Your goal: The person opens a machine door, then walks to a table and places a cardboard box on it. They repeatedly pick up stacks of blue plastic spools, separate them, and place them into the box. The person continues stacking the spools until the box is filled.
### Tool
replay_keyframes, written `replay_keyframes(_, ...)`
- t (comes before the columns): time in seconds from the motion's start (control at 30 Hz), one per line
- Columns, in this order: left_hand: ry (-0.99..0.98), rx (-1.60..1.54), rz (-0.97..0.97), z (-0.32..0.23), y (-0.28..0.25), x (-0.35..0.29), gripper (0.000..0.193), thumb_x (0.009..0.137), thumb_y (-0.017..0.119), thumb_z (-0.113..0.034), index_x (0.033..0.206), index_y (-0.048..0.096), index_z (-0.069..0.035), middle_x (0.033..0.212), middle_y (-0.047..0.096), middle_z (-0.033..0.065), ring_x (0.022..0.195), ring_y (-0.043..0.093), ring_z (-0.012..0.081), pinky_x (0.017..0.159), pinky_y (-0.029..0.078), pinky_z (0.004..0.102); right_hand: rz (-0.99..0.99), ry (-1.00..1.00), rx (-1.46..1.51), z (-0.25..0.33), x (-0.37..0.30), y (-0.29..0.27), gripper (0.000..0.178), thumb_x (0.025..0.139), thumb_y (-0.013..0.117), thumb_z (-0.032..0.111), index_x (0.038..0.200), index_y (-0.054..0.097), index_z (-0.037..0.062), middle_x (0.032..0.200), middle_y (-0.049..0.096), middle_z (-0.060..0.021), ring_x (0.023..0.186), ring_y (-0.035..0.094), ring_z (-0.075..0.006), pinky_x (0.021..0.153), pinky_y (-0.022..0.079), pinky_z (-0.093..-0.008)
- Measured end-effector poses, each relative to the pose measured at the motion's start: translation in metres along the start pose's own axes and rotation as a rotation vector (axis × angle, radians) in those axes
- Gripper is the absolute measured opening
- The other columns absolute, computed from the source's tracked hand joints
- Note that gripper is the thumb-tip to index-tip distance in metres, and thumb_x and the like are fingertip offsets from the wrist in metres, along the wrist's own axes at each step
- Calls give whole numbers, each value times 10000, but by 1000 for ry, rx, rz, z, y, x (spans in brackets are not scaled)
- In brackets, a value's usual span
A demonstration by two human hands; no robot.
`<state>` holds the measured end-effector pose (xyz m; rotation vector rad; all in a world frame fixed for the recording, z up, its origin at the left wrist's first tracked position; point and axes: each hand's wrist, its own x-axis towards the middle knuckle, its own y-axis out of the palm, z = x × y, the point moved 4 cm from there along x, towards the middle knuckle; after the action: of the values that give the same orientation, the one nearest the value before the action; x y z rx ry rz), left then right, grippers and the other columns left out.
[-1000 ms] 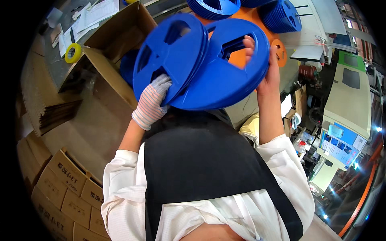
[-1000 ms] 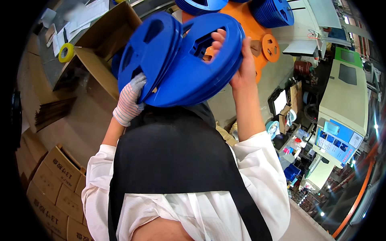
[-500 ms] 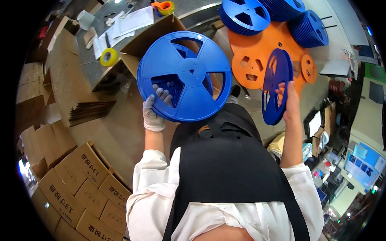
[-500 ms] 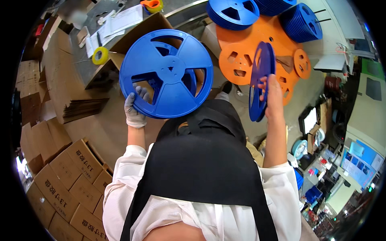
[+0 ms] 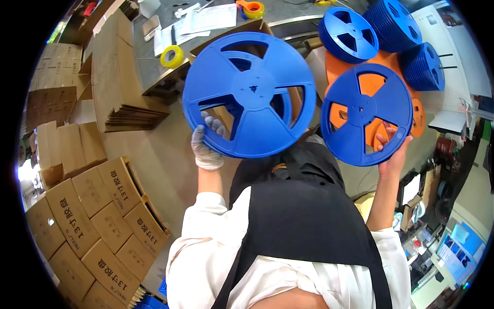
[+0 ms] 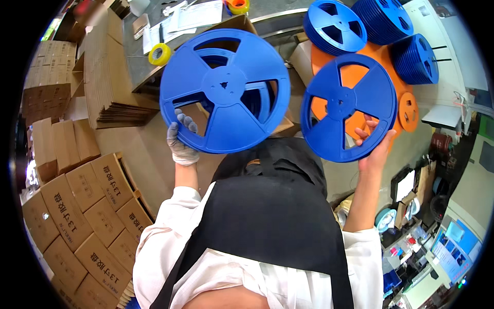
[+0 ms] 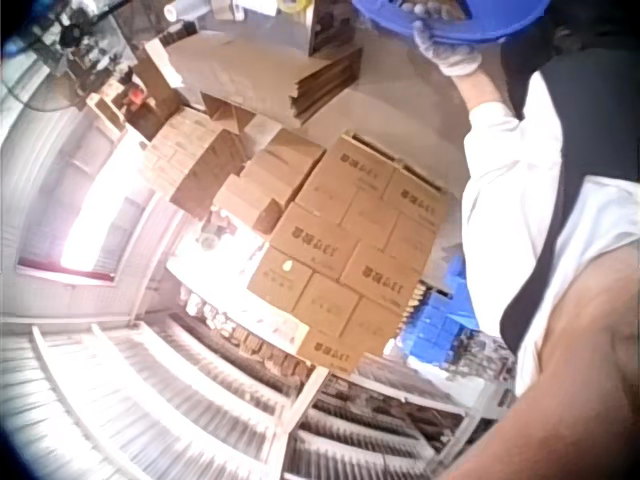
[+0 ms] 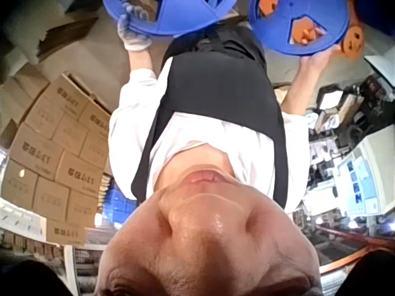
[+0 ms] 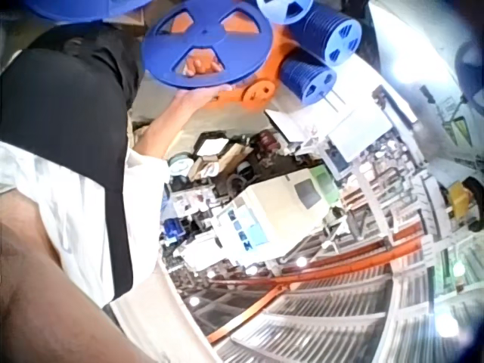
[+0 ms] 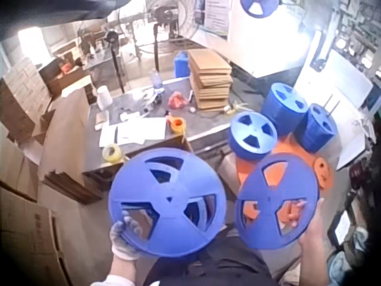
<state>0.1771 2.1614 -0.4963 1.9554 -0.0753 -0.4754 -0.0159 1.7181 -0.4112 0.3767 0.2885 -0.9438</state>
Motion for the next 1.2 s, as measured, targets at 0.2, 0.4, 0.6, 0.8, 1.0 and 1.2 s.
replay_keyframes(0.2,-62,317,45,18,22,9,408,817,721,-134,1156,501,-80,914,556,23,822,531,161,745,477,321,234,-47,367,-5,8,-18,639,856,483,662,952,646,51,1035,649,-82,606,557,-156,486,447,-244)
replay_keyframes(0.4,-37,543,-48,39,28,9,320,796,656,-42,1062,486,-93,807,537,27,753,534,165,707,477,319,480,27,805,3,-12,-9,352,966,442,277,1019,592,-37,1409,426,-209,609,525,-140,503,444,-233)
replay_keyframes(0.6,-46,575,-100,41,42,-2,310,813,656,-55,1085,508,-72,846,585,57,811,599,202,764,515,356,514,97,871,-6,-6,-1,480,975,425,398,1059,587,-46,1436,392,-208,616,523,-141,517,453,-235)
replay_keyframes(0.8,-94,554,-28,63,69,-8,309,850,577,-16,1147,489,-32,952,631,124,867,635,253,831,532,409,381,33,634,-5,-5,17,663,909,443,601,1146,587,-2,1428,389,-224,664,565,-144,578,518,-247)
replay_keyframes(1.0,-333,426,180,129,95,-5,322,895,615,-127,1171,484,-22,1112,617,173,992,618,268,919,486,398,428,-55,-85,-37,-43,124,512,1013,360,388,1369,372,20,1334,484,-206,1071,598,-263,982,448,-376)
replay_keyframes(1.2,-389,416,-70,135,81,1,387,836,717,-218,1149,530,-90,1002,602,41,912,600,197,800,520,355,1005,-525,-985,-88,-94,173,656,940,525,397,1430,311,17,1523,177,-250,1426,146,-389,1137,192,-399)
